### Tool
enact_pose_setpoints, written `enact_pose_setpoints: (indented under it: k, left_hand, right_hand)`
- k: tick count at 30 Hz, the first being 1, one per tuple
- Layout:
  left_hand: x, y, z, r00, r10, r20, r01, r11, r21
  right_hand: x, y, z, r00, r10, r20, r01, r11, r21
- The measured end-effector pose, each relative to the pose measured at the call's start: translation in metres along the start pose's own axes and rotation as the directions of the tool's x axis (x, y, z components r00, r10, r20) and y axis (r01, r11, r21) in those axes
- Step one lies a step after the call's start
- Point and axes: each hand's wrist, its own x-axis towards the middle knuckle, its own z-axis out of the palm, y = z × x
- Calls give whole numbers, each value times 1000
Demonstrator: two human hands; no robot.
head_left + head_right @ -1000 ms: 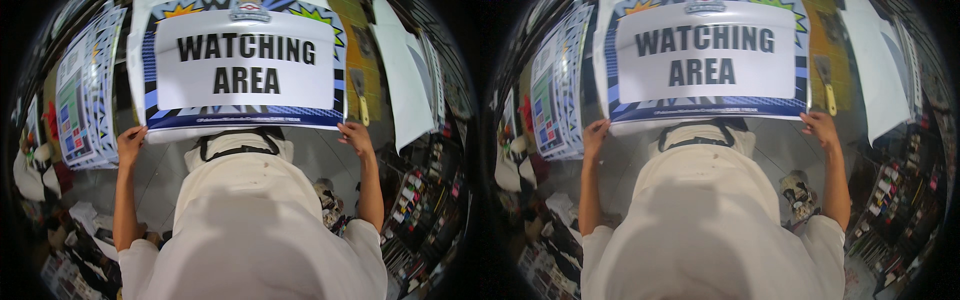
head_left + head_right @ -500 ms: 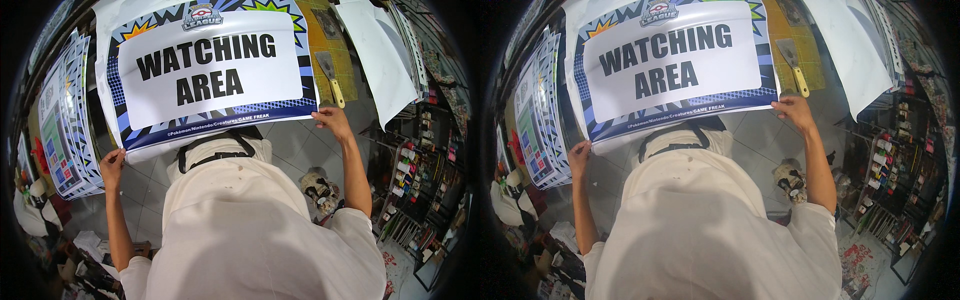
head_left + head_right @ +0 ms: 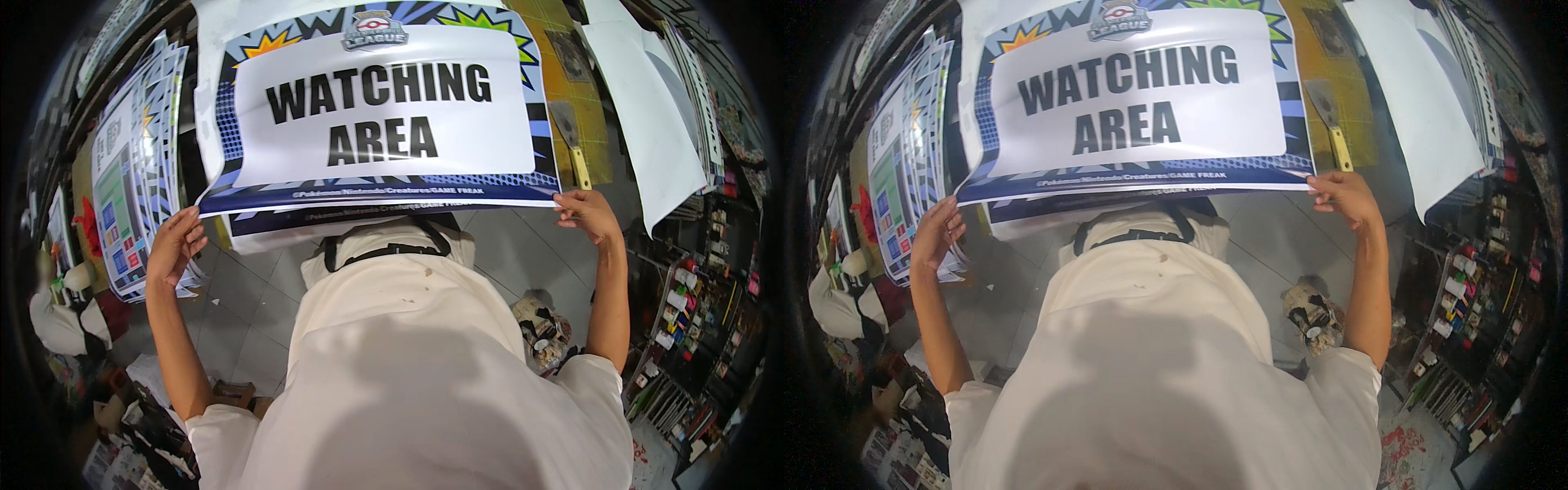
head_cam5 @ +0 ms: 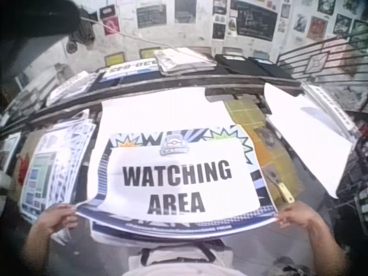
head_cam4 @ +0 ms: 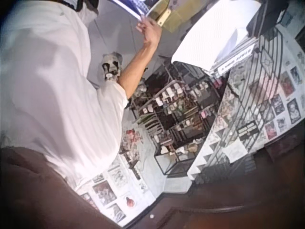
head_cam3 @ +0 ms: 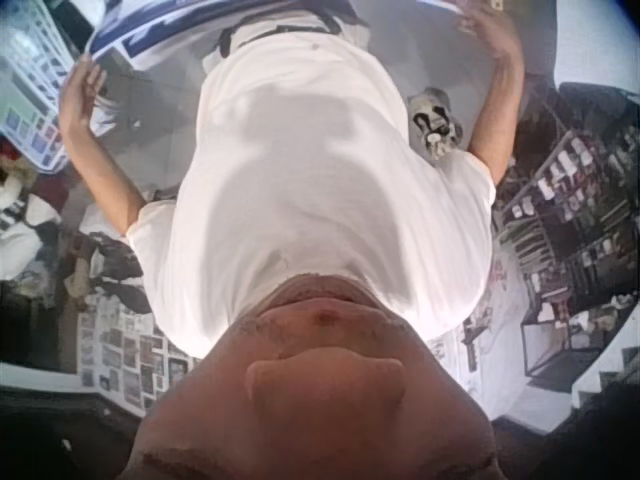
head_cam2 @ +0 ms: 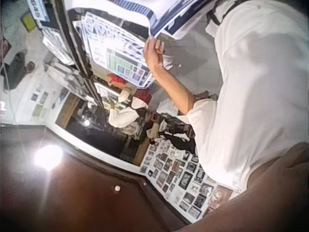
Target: The person applies a printed sign to a flat surface using a squeegee tool. They align the sign, smooth it down to remove air bubbles, and peel back the backing paper to adhere it securely.
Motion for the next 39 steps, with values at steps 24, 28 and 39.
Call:
enact_pose_setpoints:
  k: [24, 28, 39]
  left_hand:
    - [40, 346, -3, 909, 364, 204, -342, 930, -135]
    - [84, 420, -1, 900, 379, 216, -361, 925, -122]
    - [63, 473, -21, 818, 540, 198, -543, 839, -47]
  right_hand:
    - [28, -340, -111, 785, -619, -35, 503, 602, 620]
    - [46, -427, -127, 761, -648, -23, 511, 577, 637]
    - [27, -463, -127, 612, -781, -124, 719, 485, 497]
